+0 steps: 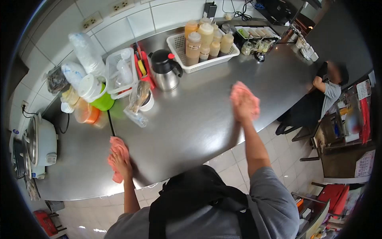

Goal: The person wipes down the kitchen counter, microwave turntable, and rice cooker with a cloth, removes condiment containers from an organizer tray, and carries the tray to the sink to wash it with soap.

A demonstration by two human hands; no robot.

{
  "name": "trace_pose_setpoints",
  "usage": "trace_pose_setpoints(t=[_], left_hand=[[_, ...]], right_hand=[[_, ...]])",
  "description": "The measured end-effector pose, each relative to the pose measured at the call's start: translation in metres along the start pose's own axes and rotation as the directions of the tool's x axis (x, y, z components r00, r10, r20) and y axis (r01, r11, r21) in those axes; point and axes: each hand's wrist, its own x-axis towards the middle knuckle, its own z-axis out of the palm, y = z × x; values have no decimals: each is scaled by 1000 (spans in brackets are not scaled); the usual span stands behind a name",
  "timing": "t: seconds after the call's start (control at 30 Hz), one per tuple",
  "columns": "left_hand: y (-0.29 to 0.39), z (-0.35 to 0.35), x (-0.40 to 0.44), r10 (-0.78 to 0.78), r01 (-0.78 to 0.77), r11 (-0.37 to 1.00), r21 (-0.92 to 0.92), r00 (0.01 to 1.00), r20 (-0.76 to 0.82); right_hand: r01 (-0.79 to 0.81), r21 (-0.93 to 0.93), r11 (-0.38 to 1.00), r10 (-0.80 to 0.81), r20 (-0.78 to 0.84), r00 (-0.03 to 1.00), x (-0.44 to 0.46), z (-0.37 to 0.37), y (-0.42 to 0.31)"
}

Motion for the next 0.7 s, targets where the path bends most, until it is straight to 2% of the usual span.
trace_pose_setpoints(t=[0.07, 0.1, 0.17, 0.23, 0.27, 0.3, 0.33, 0.37, 0.43, 0.47, 0.53, 0.57, 0.6, 0.63, 0.67, 0.7], left_hand=[[33, 15, -16, 28, -27, 1000, -11, 999, 41], [58, 22, -24, 54, -53, 998, -19, 995, 84], [127, 17, -24, 90, -77, 992, -100, 986, 143], [187, 26, -19, 102, -81, 987, -137, 983, 151], [214, 31, -15, 136, -101, 977, -191, 974, 181], [239, 35, -12, 165, -112, 964, -240, 963, 212], [261, 41, -6, 153, -90, 968, -235, 953, 263], [281, 48, 0, 126, -68, 973, -222, 957, 260], [317, 62, 9, 85, -43, 976, -213, 978, 189], [331, 68, 10, 43, -16, 986, -167, 986, 159], [357, 77, 3, -62, 85, 982, -171, 989, 131], [370, 80, -1, -143, 160, 969, -190, 985, 98], [385, 80, -4, -186, 205, 960, -193, 976, 110], [393, 85, -8, -207, 224, 960, -169, 972, 109], [398, 95, -13, -173, 184, 973, -140, 981, 85], [409, 98, -15, -136, 142, 983, -114, 989, 59]], right_hand=[[-239, -138, 961, 247, 49, 968, 9, -65, 37], [-237, -137, 962, 246, 51, 968, 9, -74, 44], [-293, -251, 923, 292, -40, 956, 12, -77, 59], [-131, -287, 949, 170, 113, 979, 10, -44, 48], [-18, 51, 999, 6, 212, 977, 5, -42, 20], [293, -116, 949, -281, 104, 954, -2, -27, -16], [481, 86, 873, -484, 15, 875, -12, -26, -53], [486, 429, 761, -553, 39, 832, -30, 2, -69], [779, 439, 448, -874, 32, 484, 12, -60, -110], [780, 456, 428, -883, 28, 469, 38, -48, -99], [603, 634, 484, -820, 87, 566, 102, -17, -71], [602, 520, 606, -745, 108, 658, 144, -18, -55], [556, 556, 617, -695, 55, 716, 182, -8, -28], [514, 513, 687, -662, 152, 734, 214, 0, -1], [477, 457, 751, -622, 247, 743, 246, 10, 27], [525, 303, 796, -587, 174, 790, 255, 13, 39]])
